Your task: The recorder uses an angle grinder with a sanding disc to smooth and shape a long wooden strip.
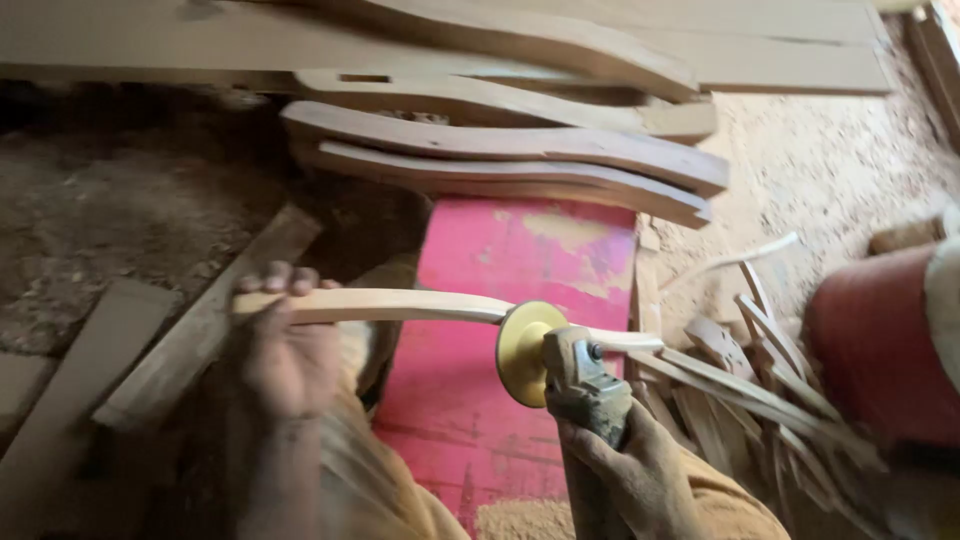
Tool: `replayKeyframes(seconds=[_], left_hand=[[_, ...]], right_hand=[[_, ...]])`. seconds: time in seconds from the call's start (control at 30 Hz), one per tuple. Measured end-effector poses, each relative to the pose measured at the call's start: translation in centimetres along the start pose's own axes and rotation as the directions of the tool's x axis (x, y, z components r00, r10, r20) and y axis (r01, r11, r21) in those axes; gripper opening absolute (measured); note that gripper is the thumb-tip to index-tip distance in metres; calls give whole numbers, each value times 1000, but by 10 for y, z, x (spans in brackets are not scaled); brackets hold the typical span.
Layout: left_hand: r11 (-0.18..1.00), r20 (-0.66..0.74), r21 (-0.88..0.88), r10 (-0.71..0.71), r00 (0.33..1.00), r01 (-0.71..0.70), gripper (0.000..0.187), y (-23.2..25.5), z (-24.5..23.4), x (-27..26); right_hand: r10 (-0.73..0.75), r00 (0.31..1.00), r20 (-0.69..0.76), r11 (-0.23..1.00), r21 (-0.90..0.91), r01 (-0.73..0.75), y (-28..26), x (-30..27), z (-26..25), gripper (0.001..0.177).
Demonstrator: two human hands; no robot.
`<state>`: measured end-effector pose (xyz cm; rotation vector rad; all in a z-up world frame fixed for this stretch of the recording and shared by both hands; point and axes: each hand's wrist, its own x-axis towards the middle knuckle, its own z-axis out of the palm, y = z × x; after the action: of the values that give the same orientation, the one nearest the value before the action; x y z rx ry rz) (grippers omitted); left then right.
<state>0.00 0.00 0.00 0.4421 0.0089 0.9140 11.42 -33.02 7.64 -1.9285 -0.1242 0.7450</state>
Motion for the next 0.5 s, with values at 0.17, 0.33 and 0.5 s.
replayKeyframes(seconds=[0.17,0.33,0.5], left_hand=[[999,18,4,-42,999,42,18,11,-41,2],[993,56,92,-83,995,78,19,31,-59,3],[973,-1,191,-133,991,130,20,35,-67,3]], right_hand=[[75,993,-86,997,42,-71,16,5,-14,41],[179,971,-157,981,-50,-189,20,10,-35,40],[192,948,-255,943,-218,-250,42,19,-62,45]])
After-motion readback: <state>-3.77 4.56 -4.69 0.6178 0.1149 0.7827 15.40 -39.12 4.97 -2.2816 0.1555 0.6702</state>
